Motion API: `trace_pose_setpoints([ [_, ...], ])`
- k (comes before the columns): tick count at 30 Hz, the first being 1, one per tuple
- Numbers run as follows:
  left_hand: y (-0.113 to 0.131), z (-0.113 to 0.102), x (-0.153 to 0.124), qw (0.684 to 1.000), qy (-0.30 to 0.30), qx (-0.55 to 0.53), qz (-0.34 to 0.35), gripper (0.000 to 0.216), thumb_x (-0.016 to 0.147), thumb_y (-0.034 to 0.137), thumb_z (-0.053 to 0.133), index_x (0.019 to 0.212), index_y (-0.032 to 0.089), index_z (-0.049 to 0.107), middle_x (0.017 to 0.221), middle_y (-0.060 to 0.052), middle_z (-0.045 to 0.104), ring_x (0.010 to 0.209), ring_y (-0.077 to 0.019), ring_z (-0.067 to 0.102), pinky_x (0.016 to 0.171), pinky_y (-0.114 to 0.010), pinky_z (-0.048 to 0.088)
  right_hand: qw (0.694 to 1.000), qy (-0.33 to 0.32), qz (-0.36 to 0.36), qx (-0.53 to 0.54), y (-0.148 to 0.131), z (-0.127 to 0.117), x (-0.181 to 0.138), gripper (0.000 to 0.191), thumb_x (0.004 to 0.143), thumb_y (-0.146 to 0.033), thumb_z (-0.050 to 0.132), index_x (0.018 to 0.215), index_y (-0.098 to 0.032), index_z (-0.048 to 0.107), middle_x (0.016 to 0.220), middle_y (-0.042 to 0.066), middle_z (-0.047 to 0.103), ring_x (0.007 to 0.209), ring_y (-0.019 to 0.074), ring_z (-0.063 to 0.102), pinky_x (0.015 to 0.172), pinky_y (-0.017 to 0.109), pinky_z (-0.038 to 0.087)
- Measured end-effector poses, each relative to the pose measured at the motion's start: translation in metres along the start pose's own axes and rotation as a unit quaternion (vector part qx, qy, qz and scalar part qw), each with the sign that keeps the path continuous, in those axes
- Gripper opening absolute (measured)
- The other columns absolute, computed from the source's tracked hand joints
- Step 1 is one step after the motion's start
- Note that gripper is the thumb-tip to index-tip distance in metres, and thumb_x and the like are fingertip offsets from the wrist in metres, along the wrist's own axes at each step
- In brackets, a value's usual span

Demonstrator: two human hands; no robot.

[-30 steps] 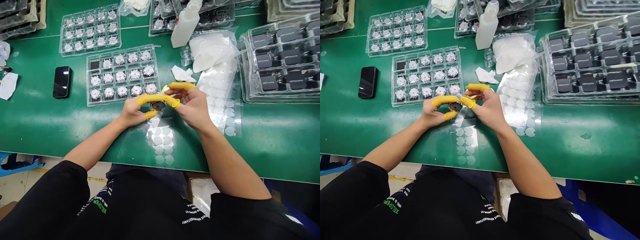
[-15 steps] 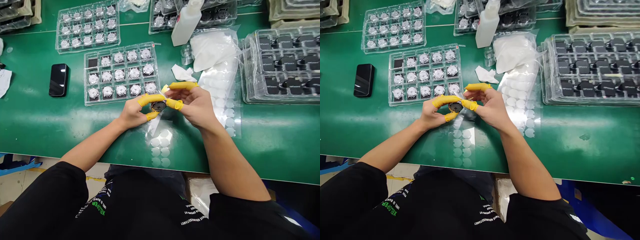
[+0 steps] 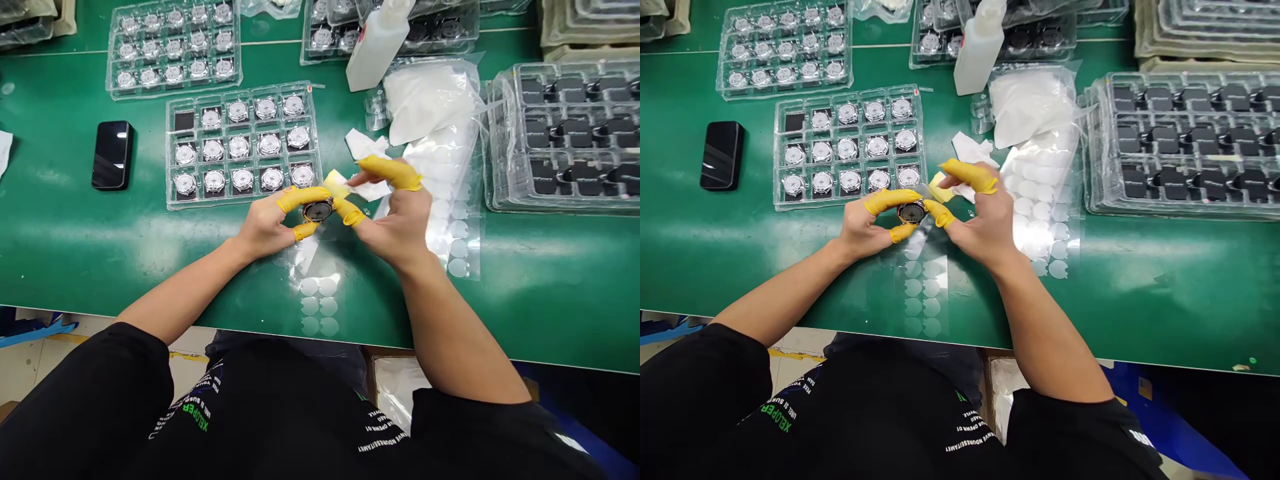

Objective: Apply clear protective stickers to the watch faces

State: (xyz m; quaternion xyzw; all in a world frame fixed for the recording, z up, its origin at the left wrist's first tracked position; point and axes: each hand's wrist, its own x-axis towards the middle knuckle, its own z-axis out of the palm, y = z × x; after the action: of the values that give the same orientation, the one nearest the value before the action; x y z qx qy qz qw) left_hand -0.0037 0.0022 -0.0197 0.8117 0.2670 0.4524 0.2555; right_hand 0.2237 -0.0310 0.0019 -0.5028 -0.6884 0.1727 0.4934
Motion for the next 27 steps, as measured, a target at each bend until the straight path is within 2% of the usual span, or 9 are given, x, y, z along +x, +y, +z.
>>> trace_pose_setpoints([
  [3, 0.001, 0.000, 0.001, 1.000, -0.004, -0.013, -0.004, 0.041, 0.089, 0.029, 0.075, 0.129, 0.027, 0.072, 0.118, -0.003, 0.081, 0.102, -0.0204, 0.079, 0.096, -0.038, 0.066, 0.997, -0.034, 0.037, 0.059, -0.004, 0.006, -0.002, 0.053, 0.088, -0.048, 0.077, 0.135, -0.032, 0.059, 0.114, 0.005, 0.073, 0.090, 0.0224, 0.071, 0.088, 0.049, 0.064],
  [8, -0.002, 0.002, 0.000, 0.999, 0.021, 0.003, 0.045, 0.040, 0.090, 0.025, 0.072, 0.130, 0.026, 0.071, 0.113, -0.002, 0.082, 0.097, -0.0182, 0.079, 0.092, -0.035, 0.066, 0.984, -0.046, 0.124, 0.122, 0.001, 0.011, -0.004, 0.063, 0.085, -0.054, 0.083, 0.137, -0.031, 0.057, 0.104, 0.003, 0.075, 0.088, 0.0207, 0.073, 0.082, 0.042, 0.066],
  [11, -0.003, 0.001, 0.000, 0.999, 0.002, 0.001, 0.047, 0.040, 0.089, 0.023, 0.073, 0.130, 0.026, 0.071, 0.118, -0.003, 0.082, 0.104, -0.0193, 0.079, 0.097, -0.037, 0.065, 0.980, -0.054, 0.147, 0.120, 0.006, 0.010, -0.005, 0.055, 0.086, -0.055, 0.082, 0.131, -0.031, 0.062, 0.094, 0.001, 0.074, 0.081, 0.0201, 0.072, 0.077, 0.042, 0.065],
  [14, 0.000, 0.000, 0.003, 0.999, -0.005, -0.003, 0.037, 0.040, 0.087, 0.022, 0.076, 0.126, 0.027, 0.073, 0.121, -0.003, 0.082, 0.114, -0.0220, 0.078, 0.104, -0.042, 0.063, 0.983, -0.058, 0.148, 0.087, 0.009, 0.006, -0.006, 0.032, 0.091, -0.054, 0.076, 0.110, -0.029, 0.070, 0.085, 0.002, 0.072, 0.076, 0.0214, 0.069, 0.075, 0.046, 0.064],
  [16, 0.005, -0.001, 0.005, 1.000, 0.002, -0.018, 0.020, 0.042, 0.084, 0.020, 0.079, 0.125, 0.027, 0.074, 0.121, -0.003, 0.081, 0.116, -0.0231, 0.077, 0.106, -0.043, 0.063, 0.985, -0.066, 0.140, 0.076, 0.010, 0.004, -0.006, 0.027, 0.092, -0.053, 0.075, 0.102, -0.028, 0.072, 0.082, 0.003, 0.070, 0.074, 0.0219, 0.068, 0.074, 0.047, 0.064],
  [22, 0.010, 0.000, 0.006, 0.987, -0.037, -0.128, -0.089, 0.048, 0.082, 0.024, 0.083, 0.129, 0.028, 0.074, 0.125, -0.004, 0.080, 0.112, -0.0225, 0.078, 0.100, -0.039, 0.066, 0.980, -0.092, 0.148, 0.097, 0.006, 0.004, -0.007, 0.047, 0.094, -0.062, 0.069, 0.128, -0.031, 0.063, 0.088, 0.001, 0.073, 0.061, 0.0171, 0.063, 0.063, 0.040, 0.060],
  [24, 0.008, 0.001, 0.005, 0.985, -0.039, -0.144, -0.091, 0.048, 0.082, 0.025, 0.084, 0.129, 0.029, 0.074, 0.126, -0.003, 0.079, 0.115, -0.0230, 0.078, 0.104, -0.040, 0.065, 0.982, -0.090, 0.145, 0.083, 0.003, 0.004, -0.007, 0.047, 0.094, -0.063, 0.069, 0.129, -0.032, 0.064, 0.091, 0.001, 0.074, 0.061, 0.0170, 0.062, 0.064, 0.040, 0.060],
  [27, 0.006, 0.001, 0.005, 0.985, -0.039, -0.147, -0.079, 0.049, 0.081, 0.022, 0.083, 0.129, 0.029, 0.073, 0.126, -0.003, 0.079, 0.116, -0.0227, 0.077, 0.105, -0.040, 0.065, 0.985, -0.091, 0.141, 0.048, -0.003, 0.002, -0.005, 0.039, 0.094, -0.058, 0.070, 0.120, -0.030, 0.068, 0.088, 0.001, 0.074, 0.063, 0.0177, 0.063, 0.066, 0.040, 0.060],
])
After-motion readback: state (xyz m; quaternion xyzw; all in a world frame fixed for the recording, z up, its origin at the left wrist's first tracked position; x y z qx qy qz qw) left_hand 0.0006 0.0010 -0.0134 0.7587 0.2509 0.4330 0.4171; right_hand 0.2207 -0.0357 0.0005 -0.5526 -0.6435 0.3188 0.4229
